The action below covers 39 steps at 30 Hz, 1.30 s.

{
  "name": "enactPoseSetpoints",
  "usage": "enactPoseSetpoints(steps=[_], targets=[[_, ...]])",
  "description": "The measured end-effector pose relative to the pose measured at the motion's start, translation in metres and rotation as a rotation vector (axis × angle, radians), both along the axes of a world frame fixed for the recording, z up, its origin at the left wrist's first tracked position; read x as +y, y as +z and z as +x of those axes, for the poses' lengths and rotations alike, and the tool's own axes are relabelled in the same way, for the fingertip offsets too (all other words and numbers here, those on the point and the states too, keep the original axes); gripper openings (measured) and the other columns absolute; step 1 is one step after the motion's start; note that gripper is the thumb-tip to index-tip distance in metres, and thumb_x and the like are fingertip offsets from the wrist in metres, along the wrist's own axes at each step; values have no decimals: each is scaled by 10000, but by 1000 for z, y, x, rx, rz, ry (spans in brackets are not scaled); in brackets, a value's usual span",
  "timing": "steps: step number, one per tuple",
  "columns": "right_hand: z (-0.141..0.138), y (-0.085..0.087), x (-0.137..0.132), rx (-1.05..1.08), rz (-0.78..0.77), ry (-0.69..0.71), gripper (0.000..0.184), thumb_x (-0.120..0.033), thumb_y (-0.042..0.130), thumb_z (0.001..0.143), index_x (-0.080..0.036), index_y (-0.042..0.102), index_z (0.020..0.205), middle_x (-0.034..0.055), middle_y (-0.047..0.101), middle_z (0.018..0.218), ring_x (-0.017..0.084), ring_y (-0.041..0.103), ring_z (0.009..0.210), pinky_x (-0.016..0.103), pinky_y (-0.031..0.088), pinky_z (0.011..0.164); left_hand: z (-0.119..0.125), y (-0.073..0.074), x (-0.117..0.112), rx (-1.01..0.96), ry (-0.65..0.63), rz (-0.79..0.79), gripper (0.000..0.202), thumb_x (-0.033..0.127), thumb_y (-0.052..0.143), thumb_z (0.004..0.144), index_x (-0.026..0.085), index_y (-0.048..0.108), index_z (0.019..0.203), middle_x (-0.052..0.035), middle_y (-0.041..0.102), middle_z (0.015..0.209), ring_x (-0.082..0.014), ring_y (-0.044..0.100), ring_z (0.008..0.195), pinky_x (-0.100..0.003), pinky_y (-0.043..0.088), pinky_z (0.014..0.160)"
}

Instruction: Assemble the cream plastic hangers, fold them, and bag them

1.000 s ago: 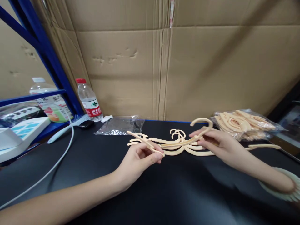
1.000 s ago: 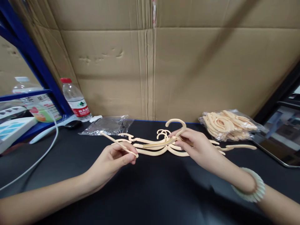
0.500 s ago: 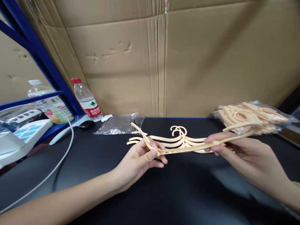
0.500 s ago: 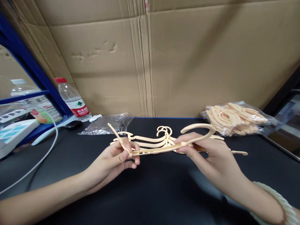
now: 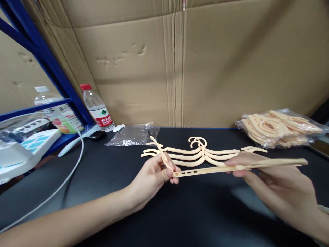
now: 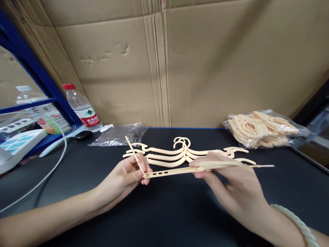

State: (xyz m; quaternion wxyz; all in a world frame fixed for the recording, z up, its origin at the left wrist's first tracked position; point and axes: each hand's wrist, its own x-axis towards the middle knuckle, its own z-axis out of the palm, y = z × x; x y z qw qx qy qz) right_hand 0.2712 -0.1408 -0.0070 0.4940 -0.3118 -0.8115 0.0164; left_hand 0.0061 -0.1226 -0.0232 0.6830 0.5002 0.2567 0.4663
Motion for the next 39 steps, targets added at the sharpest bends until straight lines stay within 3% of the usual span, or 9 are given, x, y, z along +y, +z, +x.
enactPoseSetpoints(steps=[10,15,18,21,28,33,39], targets=[[-1,-12,-16,-99,-162,19,263,-126,576,881,-292,606,1083,-21,697,1048,178,680,913,289,565,794,0,-6,0,98,244,28,218,201,738,760,150,528,733,18,589,727,-86,549,603,-204,438,598],[-5,-13,-18,-86,-143,-25,211,-169,555,904,-297,626,1055,-32,708,1048,168,686,934,280,566,854,-1,-9,1,95,267,37,218,197,741,756,153,529,727,18,588,734,-74,525,597,-186,435,571],[-7,-6,-16,-79,-83,-103,105,-236,569,913,-284,654,951,-32,728,995,155,698,912,245,566,852,-2,-9,3,103,237,60,211,187,740,771,149,535,732,18,590,731,-62,518,598,-165,431,569],[-5,2,-14,-75,-61,-104,97,-259,564,917,-274,657,938,-19,735,974,158,700,909,234,570,828,-4,-6,8,85,122,79,220,215,746,782,143,544,733,10,588,737,-67,526,611,-167,457,567],[-1,12,-12,-44,-84,-141,131,-252,564,902,-264,676,837,-9,739,897,162,698,823,235,575,778,-9,5,15,73,-69,2,201,246,758,785,147,584,777,-7,612,823,-161,644,880,-239,566,704],[-3,11,-12,-22,-78,-120,116,-242,558,904,-259,671,885,-4,732,904,159,694,805,243,564,805,-8,8,15,49,-166,22,227,239,784,762,131,584,758,-10,647,757,-151,682,799,-242,526,767],[0,3,-13,-20,-63,-64,124,-178,565,887,-260,658,899,-15,725,927,154,684,865,245,555,825,-8,5,11,82,-178,5,291,272,803,735,124,553,722,-10,629,704,-143,655,654,-250,493,653]])
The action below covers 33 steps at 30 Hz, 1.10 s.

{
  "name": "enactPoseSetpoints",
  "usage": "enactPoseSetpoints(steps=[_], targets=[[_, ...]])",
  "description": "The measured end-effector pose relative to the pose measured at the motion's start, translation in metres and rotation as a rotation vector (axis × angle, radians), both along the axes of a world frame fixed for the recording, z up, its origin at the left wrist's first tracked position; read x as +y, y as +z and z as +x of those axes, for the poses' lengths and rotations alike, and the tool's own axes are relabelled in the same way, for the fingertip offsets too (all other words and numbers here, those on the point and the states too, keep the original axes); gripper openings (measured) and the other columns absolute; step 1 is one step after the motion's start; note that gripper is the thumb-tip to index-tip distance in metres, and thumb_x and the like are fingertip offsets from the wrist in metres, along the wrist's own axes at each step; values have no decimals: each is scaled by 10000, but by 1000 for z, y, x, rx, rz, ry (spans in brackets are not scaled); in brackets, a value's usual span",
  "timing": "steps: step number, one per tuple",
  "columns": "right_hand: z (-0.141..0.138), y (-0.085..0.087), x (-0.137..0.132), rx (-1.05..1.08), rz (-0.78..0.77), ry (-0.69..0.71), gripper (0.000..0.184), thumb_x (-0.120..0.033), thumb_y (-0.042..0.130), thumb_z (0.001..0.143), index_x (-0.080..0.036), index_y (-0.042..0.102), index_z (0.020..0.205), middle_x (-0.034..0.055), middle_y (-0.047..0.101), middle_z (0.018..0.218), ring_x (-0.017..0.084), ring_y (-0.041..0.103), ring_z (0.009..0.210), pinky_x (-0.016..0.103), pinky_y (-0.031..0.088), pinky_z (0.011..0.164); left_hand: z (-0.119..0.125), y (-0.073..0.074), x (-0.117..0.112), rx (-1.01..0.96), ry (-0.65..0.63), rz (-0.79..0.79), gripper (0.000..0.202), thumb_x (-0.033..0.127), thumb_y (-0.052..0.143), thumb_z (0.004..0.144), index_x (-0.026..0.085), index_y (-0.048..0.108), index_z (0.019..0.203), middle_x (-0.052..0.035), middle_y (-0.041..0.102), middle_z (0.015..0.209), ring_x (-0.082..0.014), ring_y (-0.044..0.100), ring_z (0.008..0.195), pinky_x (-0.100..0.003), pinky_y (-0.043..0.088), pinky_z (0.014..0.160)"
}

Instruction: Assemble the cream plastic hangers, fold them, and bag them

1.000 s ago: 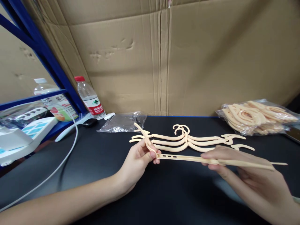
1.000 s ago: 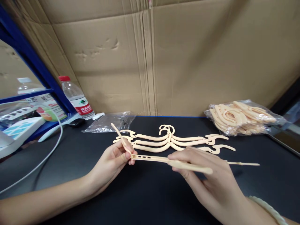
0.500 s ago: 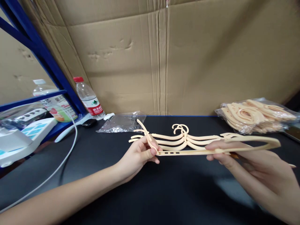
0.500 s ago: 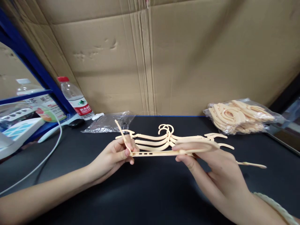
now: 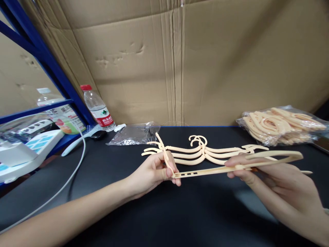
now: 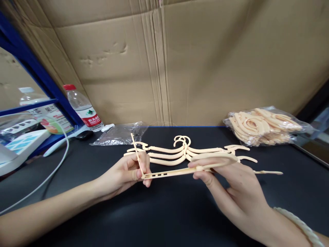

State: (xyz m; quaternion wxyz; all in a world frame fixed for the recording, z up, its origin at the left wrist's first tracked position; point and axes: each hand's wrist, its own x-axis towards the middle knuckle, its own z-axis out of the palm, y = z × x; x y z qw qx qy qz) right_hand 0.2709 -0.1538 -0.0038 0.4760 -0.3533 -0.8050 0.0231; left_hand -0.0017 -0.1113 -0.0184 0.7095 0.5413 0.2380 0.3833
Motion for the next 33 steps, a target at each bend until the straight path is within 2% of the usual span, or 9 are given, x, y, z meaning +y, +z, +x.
enactPoseSetpoints(steps=[4,9,12,17,22,25,27,31,33], targets=[[-2,-3,-2,9,-57,26,129,-183,565,889,-268,662,888,-12,728,940,171,694,856,266,574,784,1,-2,-2,40,56,50,310,319,782,756,140,530,727,-4,604,657,-127,600,593,-238,440,593],[-6,-5,-2,64,-119,-37,129,-262,580,893,-269,685,817,2,733,905,193,701,818,283,585,758,6,-3,-10,36,256,156,274,291,732,808,158,506,728,25,570,619,-95,532,543,-236,404,605],[-8,-6,-3,134,-173,-95,135,-316,589,898,-270,694,827,6,727,864,176,698,754,254,583,709,10,-3,-17,23,350,148,263,272,745,789,163,514,723,20,590,627,-114,561,574,-244,421,624],[-15,-6,-7,214,-243,-57,89,-320,630,873,-270,692,912,4,720,855,146,687,699,203,573,641,13,-2,-22,13,437,85,216,233,758,768,152,564,716,17,606,639,-112,581,596,-235,452,634],[-19,2,2,359,-370,-105,174,-384,635,858,-213,663,865,12,662,656,123,606,517,175,512,443,15,2,-25,-67,427,-42,246,282,783,743,140,583,757,-15,643,785,-175,675,716,-281,530,698],[-17,2,13,470,-420,-122,223,-413,676,822,-202,613,856,-8,607,587,131,592,509,187,511,440,17,3,-26,-51,449,-108,251,297,778,746,130,592,767,-44,664,822,-178,683,730,-270,542,692],[-13,-1,20,510,-447,-94,263,-431,705,791,-197,601,849,13,633,676,152,627,582,216,548,497,18,2,-26,16,453,-190,245,308,758,757,128,596,796,-54,668,830,-167,678,686,-257,540,642],[-6,-10,32,489,-452,-88,326,-460,730,762,-202,600,914,46,657,821,213,676,777,287,587,646,21,-1,-35,246,272,-321,235,341,629,831,138,552,742,-66,660,759,-170,666,599,-252,514,547],[-4,-15,36,461,-499,-68,416,-465,719,778,-213,559,1067,34,655,786,212,674,760,297,578,642,22,1,-45,387,137,-211,231,320,578,847,153,532,693,-69,655,727,-180,661,593,-270,516,547]])
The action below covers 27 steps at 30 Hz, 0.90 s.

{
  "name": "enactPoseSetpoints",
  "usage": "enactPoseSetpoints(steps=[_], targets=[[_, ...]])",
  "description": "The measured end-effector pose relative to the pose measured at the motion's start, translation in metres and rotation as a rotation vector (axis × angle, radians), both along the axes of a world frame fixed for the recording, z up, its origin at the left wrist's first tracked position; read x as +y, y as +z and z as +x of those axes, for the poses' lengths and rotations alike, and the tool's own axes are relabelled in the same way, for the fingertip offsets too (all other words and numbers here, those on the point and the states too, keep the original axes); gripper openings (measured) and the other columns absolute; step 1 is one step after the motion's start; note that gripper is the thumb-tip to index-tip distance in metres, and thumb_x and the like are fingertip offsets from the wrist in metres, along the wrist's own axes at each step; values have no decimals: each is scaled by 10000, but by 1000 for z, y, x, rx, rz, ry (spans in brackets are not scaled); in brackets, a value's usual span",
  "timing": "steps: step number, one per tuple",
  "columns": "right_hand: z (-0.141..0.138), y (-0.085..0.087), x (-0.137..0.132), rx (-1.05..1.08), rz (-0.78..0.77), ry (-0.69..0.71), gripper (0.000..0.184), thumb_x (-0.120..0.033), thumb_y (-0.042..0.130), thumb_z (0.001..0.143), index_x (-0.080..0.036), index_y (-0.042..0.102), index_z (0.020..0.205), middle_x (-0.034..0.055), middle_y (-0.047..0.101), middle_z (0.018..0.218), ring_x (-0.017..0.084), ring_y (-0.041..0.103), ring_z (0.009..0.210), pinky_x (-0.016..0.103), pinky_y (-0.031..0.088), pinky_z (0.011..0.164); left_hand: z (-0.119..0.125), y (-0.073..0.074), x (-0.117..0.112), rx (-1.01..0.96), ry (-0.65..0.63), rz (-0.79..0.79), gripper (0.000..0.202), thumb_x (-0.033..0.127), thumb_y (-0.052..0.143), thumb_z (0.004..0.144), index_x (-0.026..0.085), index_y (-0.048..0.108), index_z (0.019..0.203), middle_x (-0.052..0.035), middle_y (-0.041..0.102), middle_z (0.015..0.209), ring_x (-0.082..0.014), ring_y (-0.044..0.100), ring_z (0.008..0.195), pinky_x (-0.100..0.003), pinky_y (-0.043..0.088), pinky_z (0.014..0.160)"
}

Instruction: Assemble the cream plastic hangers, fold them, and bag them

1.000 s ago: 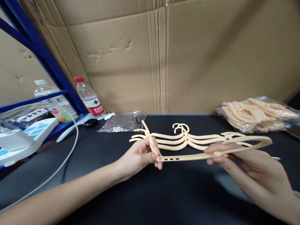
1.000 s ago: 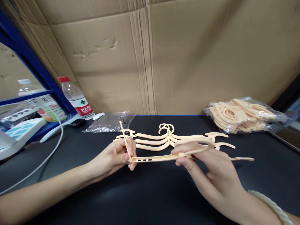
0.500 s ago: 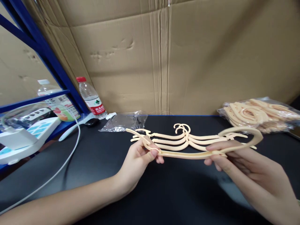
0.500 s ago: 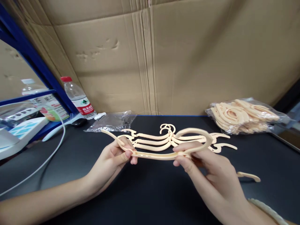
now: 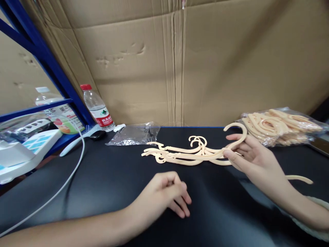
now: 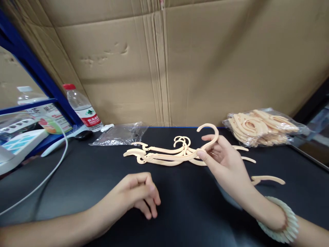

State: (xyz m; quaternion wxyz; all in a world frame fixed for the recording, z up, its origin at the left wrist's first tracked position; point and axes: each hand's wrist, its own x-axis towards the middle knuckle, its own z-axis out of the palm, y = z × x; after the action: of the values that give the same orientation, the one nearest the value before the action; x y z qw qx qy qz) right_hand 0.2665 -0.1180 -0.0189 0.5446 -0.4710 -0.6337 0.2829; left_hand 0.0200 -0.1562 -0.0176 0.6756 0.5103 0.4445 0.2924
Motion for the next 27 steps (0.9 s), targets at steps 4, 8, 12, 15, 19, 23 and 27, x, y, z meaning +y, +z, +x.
enactPoseSetpoints(steps=[4,8,12,15,19,23,27], targets=[[-2,-10,4,-117,-88,65,583,-483,656,833,-201,418,1284,15,646,733,194,650,696,285,547,594,-3,8,-14,365,-305,746,183,207,504,884,157,658,798,-132,698,870,-243,667,805,-350,533,730],[-3,-22,11,-324,16,19,594,-520,574,870,-168,390,1312,59,667,839,223,658,801,367,563,730,-9,6,-8,637,-482,1245,419,270,516,910,119,554,1300,-175,515,1383,-368,412,1317,-528,257,1108],[2,-41,13,-734,175,-114,667,-532,443,924,-107,322,1424,204,550,1279,324,519,1203,530,434,1000,-16,-4,6,812,-475,1166,746,491,533,891,147,260,1494,-141,236,1543,-386,164,1431,-611,35,1134],[3,-51,10,-1019,143,-112,708,-554,335,951,-59,300,1458,224,392,1454,357,325,1370,573,331,1080,-20,-10,17,828,-457,1105,753,521,511,899,190,215,1507,-120,210,1552,-360,139,1442,-592,27,1143],[1,-50,20,-1195,78,-55,697,-543,237,971,-46,355,1445,204,339,1485,334,268,1400,552,280,1115,-23,-14,32,835,-465,1077,772,538,502,899,213,167,1515,-126,183,1557,-346,138,1443,-589,44,1142],[-2,-45,47,-1219,48,-50,699,-515,231,975,-6,362,1435,229,338,1478,345,274,1395,542,267,1122,-19,-15,57,894,-466,1100,764,566,463,905,174,202,1507,-155,167,1554,-342,130,1444,-579,55,1142],[-1,-40,70,-1135,20,-32,688,-510,283,969,2,376,1420,238,352,1472,361,284,1389,539,261,1124,-12,-14,78,966,-457,1137,743,583,415,917,157,233,1497,-171,189,1547,-330,149,1444,-571,68,1142]])
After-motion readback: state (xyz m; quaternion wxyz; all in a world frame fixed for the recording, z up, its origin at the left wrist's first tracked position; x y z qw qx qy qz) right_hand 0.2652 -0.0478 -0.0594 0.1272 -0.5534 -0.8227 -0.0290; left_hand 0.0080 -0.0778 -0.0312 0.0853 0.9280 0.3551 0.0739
